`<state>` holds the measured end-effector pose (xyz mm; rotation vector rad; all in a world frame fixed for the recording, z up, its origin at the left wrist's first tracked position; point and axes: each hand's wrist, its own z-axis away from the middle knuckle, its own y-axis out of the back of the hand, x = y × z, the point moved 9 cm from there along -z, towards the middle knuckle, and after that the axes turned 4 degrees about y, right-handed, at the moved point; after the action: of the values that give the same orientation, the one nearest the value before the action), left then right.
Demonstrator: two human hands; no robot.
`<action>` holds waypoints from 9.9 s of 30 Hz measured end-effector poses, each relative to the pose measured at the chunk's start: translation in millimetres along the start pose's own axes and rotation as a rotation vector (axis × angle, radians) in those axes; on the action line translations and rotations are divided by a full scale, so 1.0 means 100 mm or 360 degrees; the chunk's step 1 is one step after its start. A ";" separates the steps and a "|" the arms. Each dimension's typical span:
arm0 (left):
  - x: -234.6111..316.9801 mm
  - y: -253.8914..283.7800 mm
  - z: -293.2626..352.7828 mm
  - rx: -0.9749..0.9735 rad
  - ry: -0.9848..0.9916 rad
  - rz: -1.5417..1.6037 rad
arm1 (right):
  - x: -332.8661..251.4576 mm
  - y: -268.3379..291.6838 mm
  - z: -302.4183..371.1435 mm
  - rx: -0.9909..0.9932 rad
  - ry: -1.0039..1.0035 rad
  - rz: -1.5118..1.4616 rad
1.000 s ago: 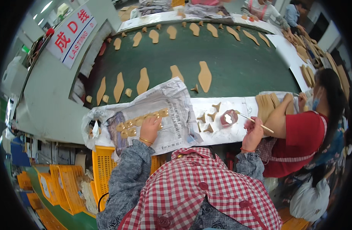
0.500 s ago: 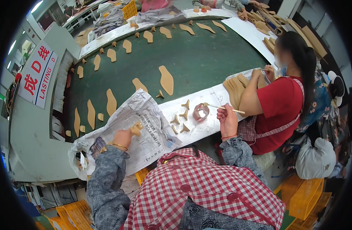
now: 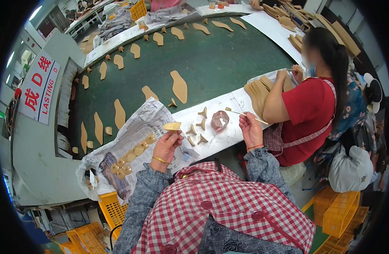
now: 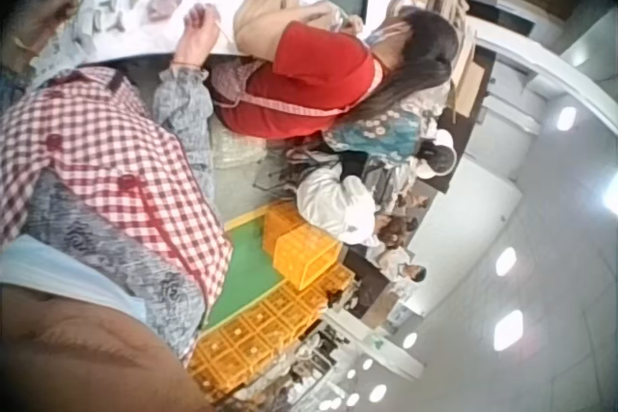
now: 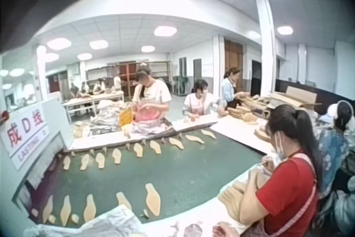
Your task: The person takes a wrapped bundle from a yellow basket, unwraps it on the workstation, and applies glue to shoe heel pieces with a brush before placing them down.
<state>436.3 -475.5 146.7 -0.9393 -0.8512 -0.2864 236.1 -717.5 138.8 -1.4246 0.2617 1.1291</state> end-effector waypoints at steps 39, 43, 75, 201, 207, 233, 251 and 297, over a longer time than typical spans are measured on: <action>0.44 -0.74 0.42 -0.0067 -0.0949 -0.1279 | -0.72 -1.72 1.33 -0.1040 0.0910 0.1348; 0.38 -0.76 0.40 -0.0093 -0.0805 -0.1161 | -0.68 -1.75 1.32 -0.1103 0.0895 0.1363; 0.63 -0.79 0.54 0.0195 -0.1388 -0.1568 | -0.78 -1.83 1.52 -0.1172 0.1304 0.1678; -0.02 0.33 0.12 -0.0135 0.0197 0.0507 | -0.43 -1.36 0.80 -0.0366 0.0494 0.0481; 0.30 -0.39 0.20 -0.0351 -0.0045 0.0033 | -0.52 -1.53 0.93 -0.0435 0.0485 0.0325; 0.45 -0.57 0.37 -0.0314 -0.0397 -0.0059 | -0.65 -2.09 1.60 -0.1321 0.1382 0.1386; 0.33 -0.59 0.38 -0.0386 -0.0291 -0.0186 | -0.73 -2.08 1.60 -0.1175 0.1495 0.1414; 0.49 -0.37 0.34 -0.0218 -0.0496 -0.0480 | -0.72 -2.10 1.58 -0.1195 0.1496 0.1620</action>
<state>430.0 -463.2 215.0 -0.9970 -1.2769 -0.4705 280.8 -564.9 359.7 -2.5814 1.4740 1.3003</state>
